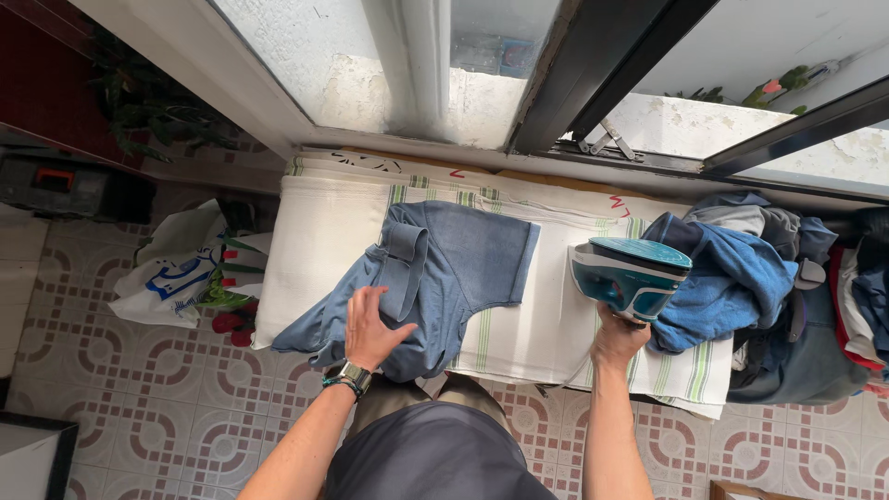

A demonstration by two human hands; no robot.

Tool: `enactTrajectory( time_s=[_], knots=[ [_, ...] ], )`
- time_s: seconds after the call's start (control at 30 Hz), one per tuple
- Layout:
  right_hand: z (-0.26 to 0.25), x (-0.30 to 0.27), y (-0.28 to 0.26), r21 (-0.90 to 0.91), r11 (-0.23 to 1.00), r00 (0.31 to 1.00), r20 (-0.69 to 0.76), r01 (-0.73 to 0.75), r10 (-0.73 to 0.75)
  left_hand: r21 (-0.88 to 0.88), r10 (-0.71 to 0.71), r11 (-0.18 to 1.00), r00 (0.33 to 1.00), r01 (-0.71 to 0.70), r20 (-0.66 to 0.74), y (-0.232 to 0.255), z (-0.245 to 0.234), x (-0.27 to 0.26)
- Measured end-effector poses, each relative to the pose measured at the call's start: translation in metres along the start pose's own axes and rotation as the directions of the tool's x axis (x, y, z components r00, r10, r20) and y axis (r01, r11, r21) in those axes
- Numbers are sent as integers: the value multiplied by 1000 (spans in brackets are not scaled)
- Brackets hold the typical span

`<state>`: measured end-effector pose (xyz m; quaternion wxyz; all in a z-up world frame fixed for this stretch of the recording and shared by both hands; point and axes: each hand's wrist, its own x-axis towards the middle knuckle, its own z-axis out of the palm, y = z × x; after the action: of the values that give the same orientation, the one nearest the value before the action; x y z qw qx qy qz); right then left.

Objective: The person irons a blue polo shirt on a small ironing board. They smooth the fabric, use a blue steam iron on the sleeves and body, and flip the shirt to iron the other side.

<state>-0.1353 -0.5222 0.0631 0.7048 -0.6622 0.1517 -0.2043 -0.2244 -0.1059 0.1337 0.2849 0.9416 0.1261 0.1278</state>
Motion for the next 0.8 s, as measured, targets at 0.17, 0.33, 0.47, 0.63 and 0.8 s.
enactTrajectory(
  time_s=[0.17,0.33,0.47,0.63,0.8],
  knots=[
    [-5,-52,-16,-109,984,983,-134,-139,124,150,6,988,995,-21,101,-29,11,10],
    [36,-140,-50,-212,942,943,155,-261,296,-67,-236,964,944,258,230,-47,-36,61],
    [115,-202,-98,-284,887,675,576,-363,461,-702,-185,571,899,426,396,-19,-125,89],
    [233,-263,-163,-307,950,497,835,62,237,-910,-71,158,924,382,376,43,-231,87],
    [274,-271,-216,-253,923,542,839,290,60,-983,15,-51,984,177,176,76,-323,77]
  ],
)
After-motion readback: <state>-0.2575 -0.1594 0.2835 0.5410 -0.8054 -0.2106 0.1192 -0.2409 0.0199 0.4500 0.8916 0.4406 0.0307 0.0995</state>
